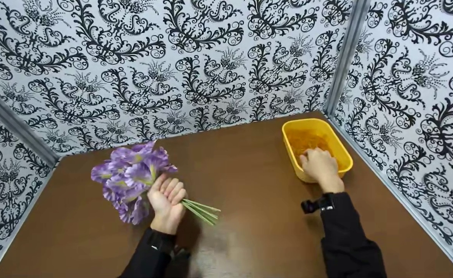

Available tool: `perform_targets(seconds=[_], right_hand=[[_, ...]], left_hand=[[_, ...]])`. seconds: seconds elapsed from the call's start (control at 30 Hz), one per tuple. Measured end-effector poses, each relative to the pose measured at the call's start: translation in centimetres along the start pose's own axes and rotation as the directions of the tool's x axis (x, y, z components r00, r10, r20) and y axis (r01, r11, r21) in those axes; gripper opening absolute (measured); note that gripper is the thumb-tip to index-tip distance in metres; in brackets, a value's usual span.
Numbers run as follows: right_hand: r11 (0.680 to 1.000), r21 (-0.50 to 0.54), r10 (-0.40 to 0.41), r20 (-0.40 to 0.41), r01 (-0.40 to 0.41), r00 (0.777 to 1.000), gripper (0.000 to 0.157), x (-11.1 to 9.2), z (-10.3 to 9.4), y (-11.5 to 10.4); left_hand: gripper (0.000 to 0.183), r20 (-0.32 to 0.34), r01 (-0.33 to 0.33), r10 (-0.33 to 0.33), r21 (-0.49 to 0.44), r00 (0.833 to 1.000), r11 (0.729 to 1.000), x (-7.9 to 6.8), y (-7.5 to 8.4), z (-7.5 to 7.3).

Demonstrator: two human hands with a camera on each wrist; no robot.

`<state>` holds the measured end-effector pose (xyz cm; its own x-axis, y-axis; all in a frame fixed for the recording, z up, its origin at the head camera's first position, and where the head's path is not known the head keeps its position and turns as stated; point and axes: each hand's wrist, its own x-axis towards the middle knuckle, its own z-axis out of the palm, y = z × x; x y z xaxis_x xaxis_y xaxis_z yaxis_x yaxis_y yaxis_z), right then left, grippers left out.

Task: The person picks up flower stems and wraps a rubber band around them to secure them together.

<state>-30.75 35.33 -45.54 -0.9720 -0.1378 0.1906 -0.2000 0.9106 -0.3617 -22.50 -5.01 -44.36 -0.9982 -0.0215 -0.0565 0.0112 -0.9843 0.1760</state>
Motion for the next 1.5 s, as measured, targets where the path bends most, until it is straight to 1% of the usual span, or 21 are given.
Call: perform_targets(seconds=[0.1,0.2,0.3,0.4,0.53,0.77,0.87,1.07,1.17,1.37,1.5], right_hand=[[0.998,-0.013,0.055,0.025,-0.055,0.998,0.044,0.1,0.5,0.6],[0.992,-0.021,0.124,0.06,-0.123,0.99,0.054,0.2,0.8,0.9],[0.987,-0.036,0.162,0.087,-0.16,0.983,0.058,0.2,0.9,1.1],[0.987,-0.048,0.155,0.097,-0.151,0.983,0.057,0.2,0.9,1.2],[0.99,-0.053,0.133,0.105,-0.128,0.986,0.051,0.3,0.9,1.2],[0.989,-0.011,0.146,0.159,-0.146,0.976,0.048,0.3,0.7,1.1],[0.988,0.002,0.153,0.15,-0.156,0.977,0.045,0.2,0.7,1.2],[0.986,0.041,0.159,0.103,-0.164,0.982,0.031,0.1,0.8,1.2],[0.985,0.059,0.156,0.087,-0.161,0.984,0.027,0.1,0.8,1.2],[0.983,0.089,0.153,0.107,-0.163,0.982,0.027,0.1,0.7,1.4],[0.983,0.098,0.144,0.102,-0.154,0.984,0.024,0.1,0.8,1.5]], left_hand=[[0.051,-0.004,0.001,-0.001,0.002,1.0,1.0,0.0,0.1,0.0],[0.052,-0.015,0.005,-0.005,0.0,1.0,1.0,0.1,0.1,0.1],[0.053,-0.025,0.014,-0.015,-0.009,1.0,1.0,0.0,0.1,0.1],[0.053,-0.029,0.024,-0.025,-0.014,0.999,1.0,0.0,0.1,0.1],[0.053,-0.029,0.03,-0.03,-0.016,0.999,0.999,0.0,0.2,0.0],[0.053,-0.028,0.034,-0.034,-0.01,0.999,0.999,0.1,0.1,-0.2],[0.053,-0.028,0.034,-0.034,-0.005,0.999,0.999,0.1,0.1,-0.1],[0.051,-0.025,0.03,-0.029,0.005,0.999,1.0,0.0,0.0,0.0],[0.05,-0.027,0.028,-0.028,0.01,0.999,1.0,0.0,0.0,0.0],[0.051,-0.032,0.031,-0.03,0.01,0.999,0.999,0.0,0.0,0.1],[0.051,-0.031,0.035,-0.034,0.012,0.999,0.999,0.0,0.0,0.1]])
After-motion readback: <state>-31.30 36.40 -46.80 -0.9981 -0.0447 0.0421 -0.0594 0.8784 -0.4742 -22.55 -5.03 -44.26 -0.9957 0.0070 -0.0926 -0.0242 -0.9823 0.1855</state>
